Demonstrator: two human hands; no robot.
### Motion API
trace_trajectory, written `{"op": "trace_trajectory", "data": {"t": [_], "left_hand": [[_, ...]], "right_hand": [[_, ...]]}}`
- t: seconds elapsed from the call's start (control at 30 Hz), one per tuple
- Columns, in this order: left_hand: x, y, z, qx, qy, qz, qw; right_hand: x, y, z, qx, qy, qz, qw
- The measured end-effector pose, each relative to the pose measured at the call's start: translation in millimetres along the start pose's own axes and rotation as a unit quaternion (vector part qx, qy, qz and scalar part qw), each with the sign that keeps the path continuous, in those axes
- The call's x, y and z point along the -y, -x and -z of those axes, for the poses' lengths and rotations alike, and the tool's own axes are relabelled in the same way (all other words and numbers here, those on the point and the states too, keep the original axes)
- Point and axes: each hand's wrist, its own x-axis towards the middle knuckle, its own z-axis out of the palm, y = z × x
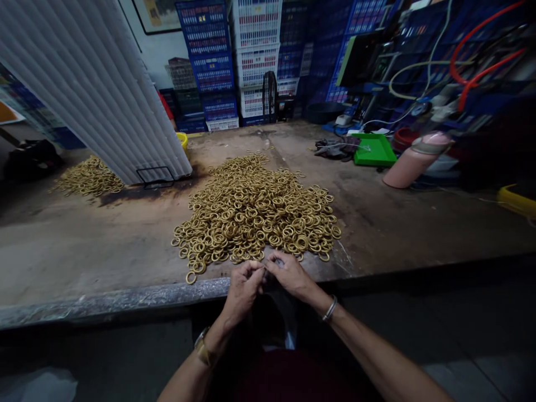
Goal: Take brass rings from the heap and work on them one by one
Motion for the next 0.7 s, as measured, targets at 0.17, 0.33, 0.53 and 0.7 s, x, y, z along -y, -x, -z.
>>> {"op": "trace_trajectory", "data": {"t": [0.17,0.33,0.53,0.7], "left_hand": [[2.0,4.9,2.4,0.086,0.158,0.067,0.981],[4.5,7.1,-0.2,0.065,0.183,0.062,0.979],[0.3,7.8,-4.8,0.015,0.085,0.032,0.996],[0.3,8.3,-3.5,0.012,0.105,0.029,0.994]], "right_hand": [[3.4,0.8,-0.5,0.049,-0.133,-0.107,0.984],[6.8,2.7,0.6,0.05,-0.133,-0.094,0.985],[4.8,-2.4,0.3,0.025,-0.046,-0.026,0.998],[-6.6,-4.3,2.2,-0.019,0.034,-0.022,0.999]]}}
